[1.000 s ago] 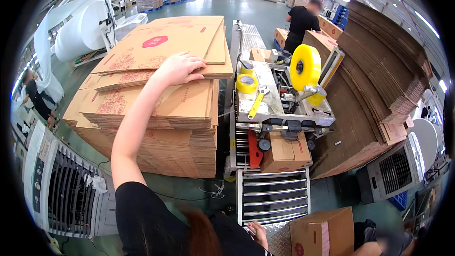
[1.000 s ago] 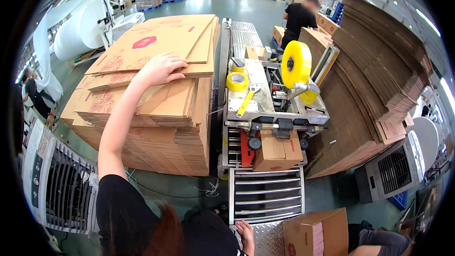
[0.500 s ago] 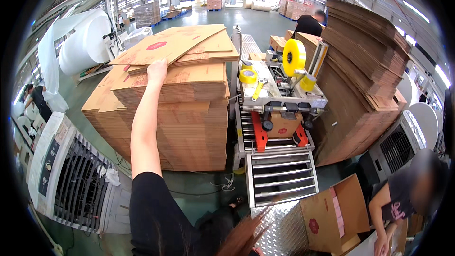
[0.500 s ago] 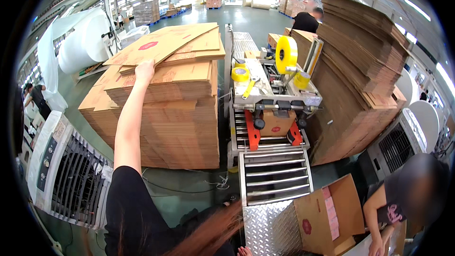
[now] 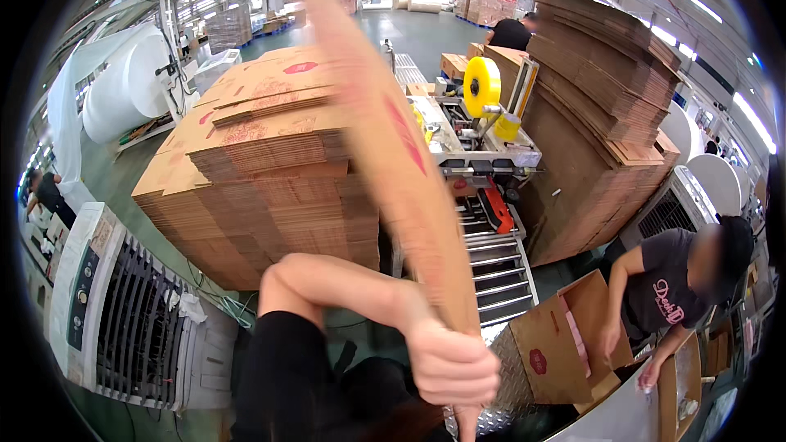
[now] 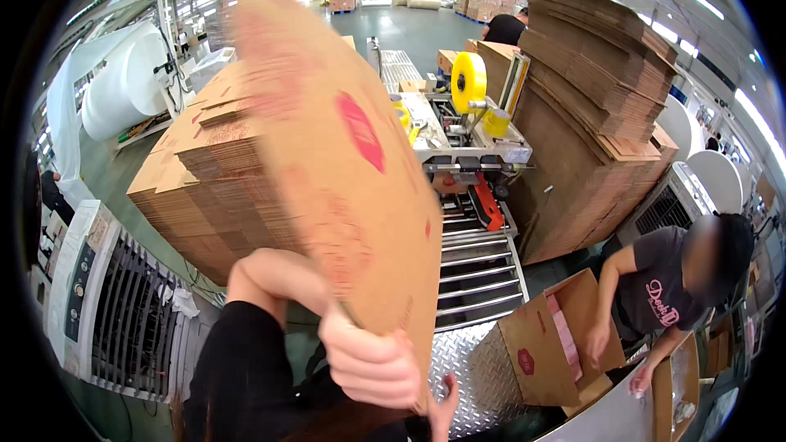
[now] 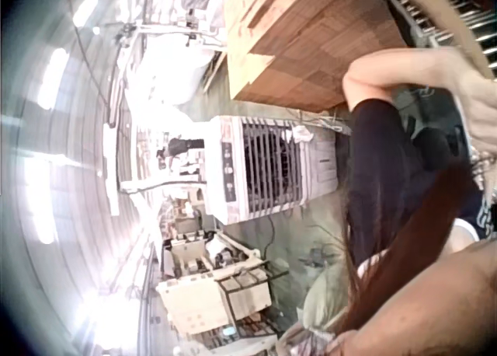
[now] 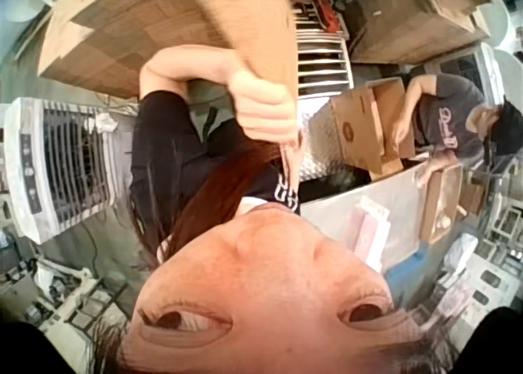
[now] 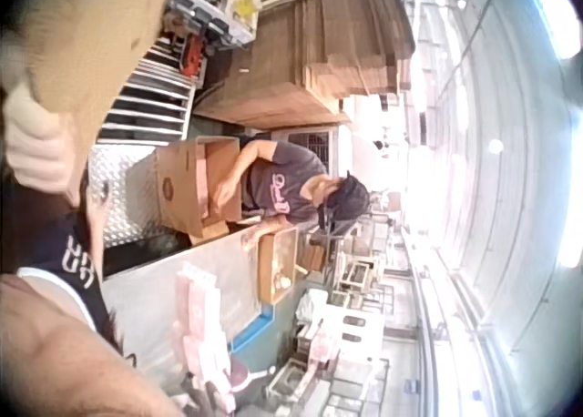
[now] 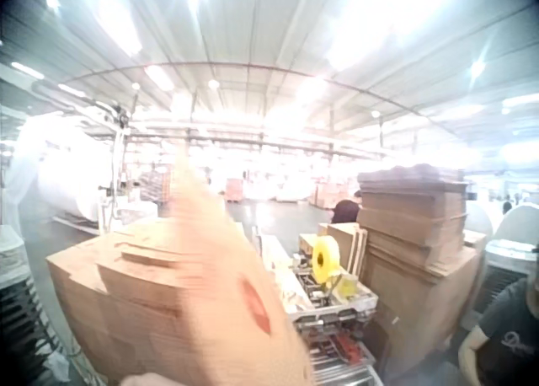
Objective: The person picks up flat cardboard sheets from a stack, folds them into boxes, fills the boxes with packages of tissues, and places the boxes onto a conveyor belt station.
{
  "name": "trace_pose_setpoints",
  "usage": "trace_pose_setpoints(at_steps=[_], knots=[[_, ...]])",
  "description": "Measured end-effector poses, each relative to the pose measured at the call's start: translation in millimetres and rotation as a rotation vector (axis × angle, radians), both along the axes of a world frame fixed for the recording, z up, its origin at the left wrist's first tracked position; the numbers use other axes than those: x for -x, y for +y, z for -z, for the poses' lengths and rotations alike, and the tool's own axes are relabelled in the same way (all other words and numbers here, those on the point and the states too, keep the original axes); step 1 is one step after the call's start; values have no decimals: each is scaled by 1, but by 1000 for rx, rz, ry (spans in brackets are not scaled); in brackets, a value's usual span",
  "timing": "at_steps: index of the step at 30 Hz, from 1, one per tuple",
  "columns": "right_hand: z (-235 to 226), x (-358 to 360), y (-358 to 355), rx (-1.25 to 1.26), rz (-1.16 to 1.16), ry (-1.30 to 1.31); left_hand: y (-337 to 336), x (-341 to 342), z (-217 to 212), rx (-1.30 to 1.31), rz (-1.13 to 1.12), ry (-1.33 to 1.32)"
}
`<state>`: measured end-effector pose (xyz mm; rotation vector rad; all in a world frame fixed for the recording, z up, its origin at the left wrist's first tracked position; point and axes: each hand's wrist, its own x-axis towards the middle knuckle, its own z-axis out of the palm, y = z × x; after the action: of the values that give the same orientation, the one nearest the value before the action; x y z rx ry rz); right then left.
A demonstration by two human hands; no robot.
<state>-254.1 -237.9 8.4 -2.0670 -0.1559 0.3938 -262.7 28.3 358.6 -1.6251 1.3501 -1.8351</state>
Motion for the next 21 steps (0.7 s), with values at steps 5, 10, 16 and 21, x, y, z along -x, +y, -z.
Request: trace_pose_setpoints(at_steps=[5, 10, 16, 21], knots=[[-85, -14, -6, 176, 63, -346, -26, -73, 2, 451, 311, 454], [-141, -7, -41, 452, 120, -429, 61, -188, 154, 1428, 369, 776], [-101, -18, -121, 681, 61, -317, 116, -182, 302, 1733, -328, 1097], [-69, -30, -128, 737, 242, -324, 57, -128, 327, 791, -668, 1394]])
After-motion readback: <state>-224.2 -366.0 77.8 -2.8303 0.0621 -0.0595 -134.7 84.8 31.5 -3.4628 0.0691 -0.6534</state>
